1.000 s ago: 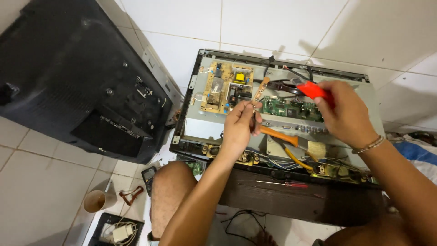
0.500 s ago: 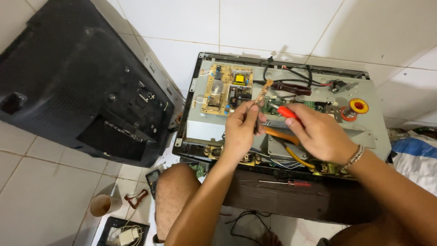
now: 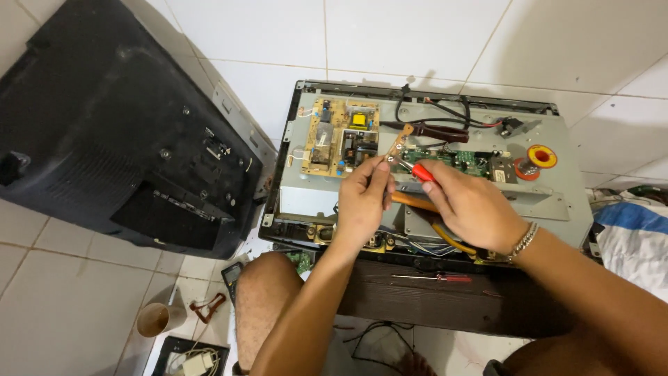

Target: The person repairs the internal electronics of a television lying on a low bench. They use pliers to remove and reposition components and wires, brush dust off the circuit boards, and reseat a small green circuit board into the chassis while handling the main board and cabling.

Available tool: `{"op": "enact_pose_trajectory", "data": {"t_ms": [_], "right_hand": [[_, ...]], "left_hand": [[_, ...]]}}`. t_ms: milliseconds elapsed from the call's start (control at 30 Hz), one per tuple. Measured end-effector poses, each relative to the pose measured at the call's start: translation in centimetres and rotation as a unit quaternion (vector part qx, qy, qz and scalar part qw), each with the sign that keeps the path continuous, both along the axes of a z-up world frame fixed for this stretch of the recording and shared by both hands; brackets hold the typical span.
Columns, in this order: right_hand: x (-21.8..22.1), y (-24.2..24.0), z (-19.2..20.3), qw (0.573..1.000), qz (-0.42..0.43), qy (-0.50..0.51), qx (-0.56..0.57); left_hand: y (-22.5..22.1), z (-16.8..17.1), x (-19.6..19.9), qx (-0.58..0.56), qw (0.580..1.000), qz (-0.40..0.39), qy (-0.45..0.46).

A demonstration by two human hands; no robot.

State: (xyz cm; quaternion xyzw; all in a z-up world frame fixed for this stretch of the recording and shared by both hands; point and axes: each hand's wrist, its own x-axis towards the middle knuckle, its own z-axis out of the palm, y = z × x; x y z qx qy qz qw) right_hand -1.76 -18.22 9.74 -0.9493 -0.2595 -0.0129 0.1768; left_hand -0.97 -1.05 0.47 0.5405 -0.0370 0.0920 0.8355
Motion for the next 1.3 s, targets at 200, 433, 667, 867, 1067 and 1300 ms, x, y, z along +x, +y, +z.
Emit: {"op": "enact_pose_trajectory", "data": {"t_ms": [200,433,667,867,1067,1300], "right_hand": [[0.1,0.1,-0.3,1.000,-0.010,0.008,-0.004],[0.4,-0.1,0.9,0.999,-0.033,0.021,-0.026],[-0.1,-0.5,1.5,0.999,-0.038,-0.007,-0.037],[1.2,-1.7,0.2,0.994,-0.106,-0.017,-0.037],[1.5,-2.2,-0.1,0.992,-0.114,-0.053,0.012],[2.9,-3.4,-0.8,0.991,-0.085,-0.099,-0.005]], "left_hand": [[-0.2,-0.2,0.2,0.078,0.997,0.015,-0.005],[0.2,2.2,-1.2,0.245,0.966,0.073,-0.037],[0.0,2.7,-1.7,0.323,0.934,0.125,-0.091],[-0.2,2.4,-1.2,0.337,0.930,0.117,-0.093],[-0.6,2.8,-0.4,0.364,0.923,0.097,-0.081],[-1.8,2.8,2.0,0.361,0.916,0.148,-0.091]]}}
